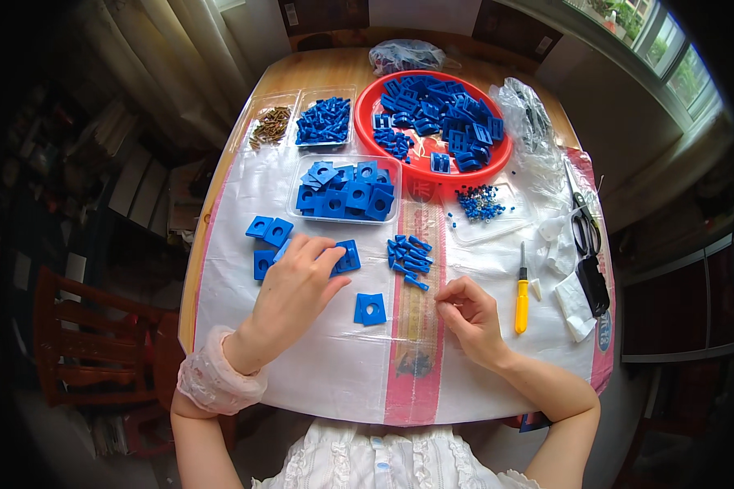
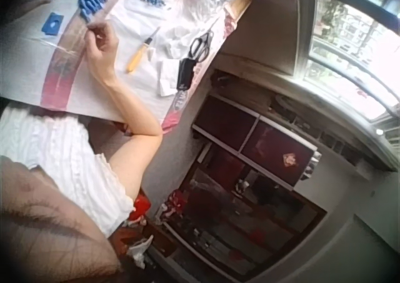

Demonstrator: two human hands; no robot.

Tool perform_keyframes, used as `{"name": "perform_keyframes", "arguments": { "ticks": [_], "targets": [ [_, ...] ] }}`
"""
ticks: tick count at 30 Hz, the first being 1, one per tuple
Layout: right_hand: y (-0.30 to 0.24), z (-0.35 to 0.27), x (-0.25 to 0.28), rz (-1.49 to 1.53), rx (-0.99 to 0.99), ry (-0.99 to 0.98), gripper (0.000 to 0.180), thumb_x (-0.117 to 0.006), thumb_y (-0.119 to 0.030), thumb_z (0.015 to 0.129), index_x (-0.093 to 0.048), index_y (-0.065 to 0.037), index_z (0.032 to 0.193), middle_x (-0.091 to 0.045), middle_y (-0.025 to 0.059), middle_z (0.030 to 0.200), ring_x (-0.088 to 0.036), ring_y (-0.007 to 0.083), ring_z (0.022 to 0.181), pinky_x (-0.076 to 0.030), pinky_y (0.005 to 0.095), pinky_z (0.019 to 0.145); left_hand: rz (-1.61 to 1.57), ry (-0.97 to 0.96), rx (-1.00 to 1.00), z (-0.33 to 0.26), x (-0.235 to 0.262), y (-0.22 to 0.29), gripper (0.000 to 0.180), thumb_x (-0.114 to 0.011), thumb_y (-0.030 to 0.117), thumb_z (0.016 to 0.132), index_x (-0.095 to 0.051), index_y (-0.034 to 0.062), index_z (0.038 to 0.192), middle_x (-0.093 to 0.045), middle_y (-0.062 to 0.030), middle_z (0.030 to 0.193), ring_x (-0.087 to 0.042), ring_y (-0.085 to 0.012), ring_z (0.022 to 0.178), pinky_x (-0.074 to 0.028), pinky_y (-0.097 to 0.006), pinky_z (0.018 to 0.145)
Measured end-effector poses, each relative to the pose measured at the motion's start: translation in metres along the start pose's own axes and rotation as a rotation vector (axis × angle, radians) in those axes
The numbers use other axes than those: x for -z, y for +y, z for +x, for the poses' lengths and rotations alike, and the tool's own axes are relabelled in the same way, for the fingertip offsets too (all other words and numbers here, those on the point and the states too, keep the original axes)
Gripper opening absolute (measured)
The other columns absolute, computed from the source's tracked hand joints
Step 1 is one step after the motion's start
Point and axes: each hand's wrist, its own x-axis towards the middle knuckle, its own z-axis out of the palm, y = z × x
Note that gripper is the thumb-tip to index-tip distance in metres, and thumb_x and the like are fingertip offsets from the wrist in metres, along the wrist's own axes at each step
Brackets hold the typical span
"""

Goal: Assembling blue plastic components using liquid adhesive and small blue pegs on a table.

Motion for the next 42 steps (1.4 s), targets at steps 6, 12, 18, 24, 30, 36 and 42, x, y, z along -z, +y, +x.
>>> {"name": "perform_keyframes", "arguments": {
  "ticks": [6,12,18,24,30,36,42],
  "targets": [
    [-0.001,-0.001,0.0,-0.008,-0.013,-0.011,0.01,-0.053,0.005,0.091,-0.057,0.001,0.1,-0.059,0.0014,0.088,-0.055,0.0037,0.081,-0.045,0.0195,0.069,0.143,-0.158,0.051,0.012,-0.018,0.001,0.045,-0.077,0.007,0.074,-0.061,0.001,0.116,-0.063,-0.012,0.11,-0.056,-0.0262,0.105,-0.051,-0.033,0.086],
    [0.0,-0.001,0.0,0.005,-0.011,-0.013,0.01,-0.053,0.005,0.091,-0.057,0.002,0.1,-0.058,0.0009,0.088,-0.054,0.0034,0.08,-0.045,0.0193,0.068,0.102,-0.184,0.063,0.015,-0.018,0.003,0.052,-0.075,0.006,0.076,-0.055,-0.0005,0.124,-0.057,-0.0125,0.107,-0.056,-0.027,0.103,-0.051,-0.033,0.084],
    [0.001,-0.001,0.001,0.009,-0.019,-0.017,0.01,-0.053,0.006,0.091,-0.056,0.002,0.1,-0.058,0.0011,0.089,-0.054,0.0034,0.08,-0.045,0.0196,0.067,-0.082,-0.072,0.032,0.016,-0.014,0.019,0.061,-0.072,0.006,0.079,-0.046,-0.0034,0.133,-0.051,-0.0146,0.101,-0.059,-0.0257,0.09,-0.052,-0.032,0.077],
    [-0.006,-0.006,-0.005,-0.051,0.106,0.009,0.036,-0.063,0.004,0.084,-0.051,-0.002,0.117,-0.055,0.0037,0.097,-0.053,0.0064,0.079,-0.045,0.0198,0.064,-1.132,-0.349,0.154,0.002,-0.02,0.05,0.054,-0.06,0.017,0.095,-0.038,0.0028,0.142,-0.053,-0.0066,0.104,-0.056,-0.0108,0.076,-0.05,-0.026,0.067],
    [-0.013,-0.005,-0.007,-0.407,0.353,0.01,0.061,-0.076,0.0,0.074,-0.051,-0.006,0.129,-0.051,0.0055,0.101,-0.048,0.0087,0.071,-0.042,0.0215,0.06,-1.967,-0.566,0.517,-0.004,-0.051,0.06,0.041,-0.04,0.028,0.105,-0.039,0.0081,0.142,-0.056,0.0001,0.116,-0.052,-0.0048,0.094,-0.045,-0.023,0.074],
    [-0.013,-0.001,-0.005,-0.383,0.281,0.023,0.048,-0.076,0.0,0.074,-0.06,-0.004,0.12,-0.051,0.0041,0.098,-0.047,0.0088,0.071,-0.04,0.021,0.061,-2.047,-0.573,0.566,-0.011,-0.062,0.054,0.038,-0.037,0.029,0.106,-0.042,0.009,0.137,-0.055,-0.0008,0.119,-0.052,-0.0091,0.104,-0.044,-0.027,0.084],
    [-0.011,-0.001,-0.004,-0.303,0.219,-0.042,0.044,-0.07,0.001,0.081,-0.058,-0.004,0.124,-0.05,0.0039,0.097,-0.05,0.0096,0.077,-0.042,0.0206,0.061,-2.16,-0.621,0.548,-0.012,-0.062,0.049,0.04,-0.036,0.026,0.106,-0.037,0.0073,0.141,-0.055,-0.004,0.124,-0.054,-0.0123,0.107,-0.045,-0.028,0.086]
  ]
}}
